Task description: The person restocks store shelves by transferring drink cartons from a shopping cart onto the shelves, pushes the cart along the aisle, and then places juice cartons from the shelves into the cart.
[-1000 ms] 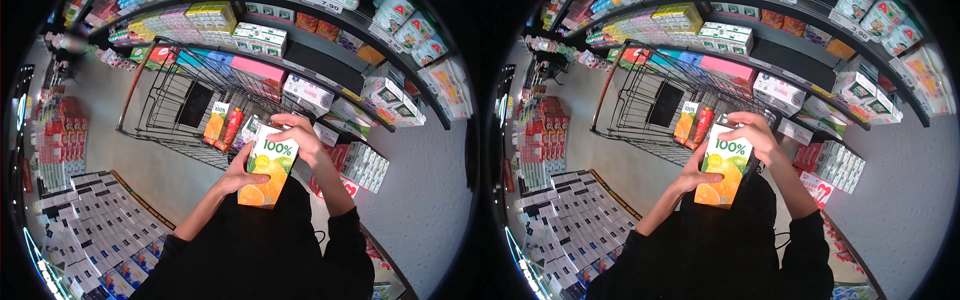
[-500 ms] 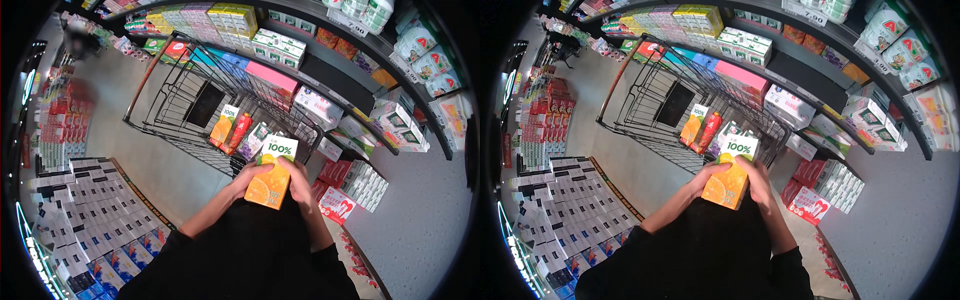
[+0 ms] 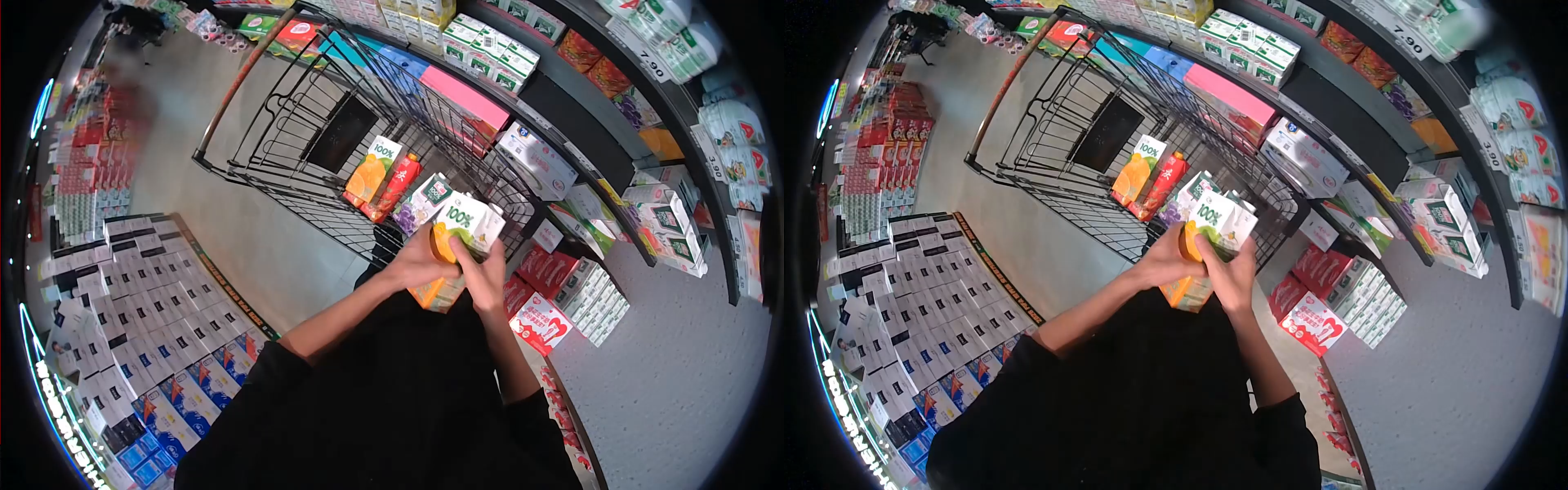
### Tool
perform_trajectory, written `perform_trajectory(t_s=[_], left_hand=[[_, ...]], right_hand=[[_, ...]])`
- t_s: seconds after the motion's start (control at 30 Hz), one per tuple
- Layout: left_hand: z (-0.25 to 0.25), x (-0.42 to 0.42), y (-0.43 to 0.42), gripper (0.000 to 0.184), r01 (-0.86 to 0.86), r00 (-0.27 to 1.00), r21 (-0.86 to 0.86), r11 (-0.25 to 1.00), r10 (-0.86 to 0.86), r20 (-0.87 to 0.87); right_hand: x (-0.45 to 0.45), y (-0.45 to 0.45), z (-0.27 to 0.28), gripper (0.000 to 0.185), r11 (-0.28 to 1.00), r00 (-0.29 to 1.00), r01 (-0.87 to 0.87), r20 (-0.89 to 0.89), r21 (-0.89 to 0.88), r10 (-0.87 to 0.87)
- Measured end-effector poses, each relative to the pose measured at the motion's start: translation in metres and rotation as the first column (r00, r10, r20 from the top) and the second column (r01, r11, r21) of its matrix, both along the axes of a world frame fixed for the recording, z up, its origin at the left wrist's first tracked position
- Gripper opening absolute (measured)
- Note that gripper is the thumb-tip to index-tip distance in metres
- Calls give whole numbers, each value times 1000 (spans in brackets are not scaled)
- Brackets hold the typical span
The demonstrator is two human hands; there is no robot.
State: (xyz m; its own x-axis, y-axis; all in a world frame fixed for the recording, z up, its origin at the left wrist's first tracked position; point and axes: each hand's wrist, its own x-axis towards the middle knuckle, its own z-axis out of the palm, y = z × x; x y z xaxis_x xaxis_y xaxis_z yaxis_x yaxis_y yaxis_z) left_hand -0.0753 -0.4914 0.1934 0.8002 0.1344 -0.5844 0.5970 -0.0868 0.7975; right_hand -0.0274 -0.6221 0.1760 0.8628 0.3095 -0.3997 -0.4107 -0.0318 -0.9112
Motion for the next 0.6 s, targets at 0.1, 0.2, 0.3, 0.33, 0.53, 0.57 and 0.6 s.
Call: perform_trajectory(t_s=[0.1, 0.2, 0.3, 0.33, 0.53, 0.57, 0.6], left_hand=[[-13, 18, 30, 85, -2, 986, -37, 999, -4, -167], [-40, 33, 59, 81, 89, 981, 232, 969, -45, -187], [-97, 40, 89, 84, 115, 977, 425, 898, -25, -213], [-134, 39, 98, 91, 165, 951, 478, 863, -11, -308], [-188, 55, 108, 114, 390, 832, 535, 750, -38, -554], [-191, 57, 107, 115, 409, 840, 569, 714, -50, -541], [-193, 60, 107, 115, 420, 849, 604, 678, -59, -525]], right_hand=[[-3, -3, -30, 50, 997, 990, -60, -124, 48, 66], [-10, -24, -20, 51, 950, 998, -46, 20, -309, 55], [-29, -67, -35, 60, 808, 990, 6, 117, -590, 78], [-35, -77, -30, 62, 790, 999, -5, 31, -613, 30], [-78, -85, -25, 64, 730, 965, 55, -152, -682, -214], [-86, -81, -32, 62, 742, 962, 82, -142, -666, -234], [-90, -75, -36, 62, 758, 959, 86, -152, -647, -238]])
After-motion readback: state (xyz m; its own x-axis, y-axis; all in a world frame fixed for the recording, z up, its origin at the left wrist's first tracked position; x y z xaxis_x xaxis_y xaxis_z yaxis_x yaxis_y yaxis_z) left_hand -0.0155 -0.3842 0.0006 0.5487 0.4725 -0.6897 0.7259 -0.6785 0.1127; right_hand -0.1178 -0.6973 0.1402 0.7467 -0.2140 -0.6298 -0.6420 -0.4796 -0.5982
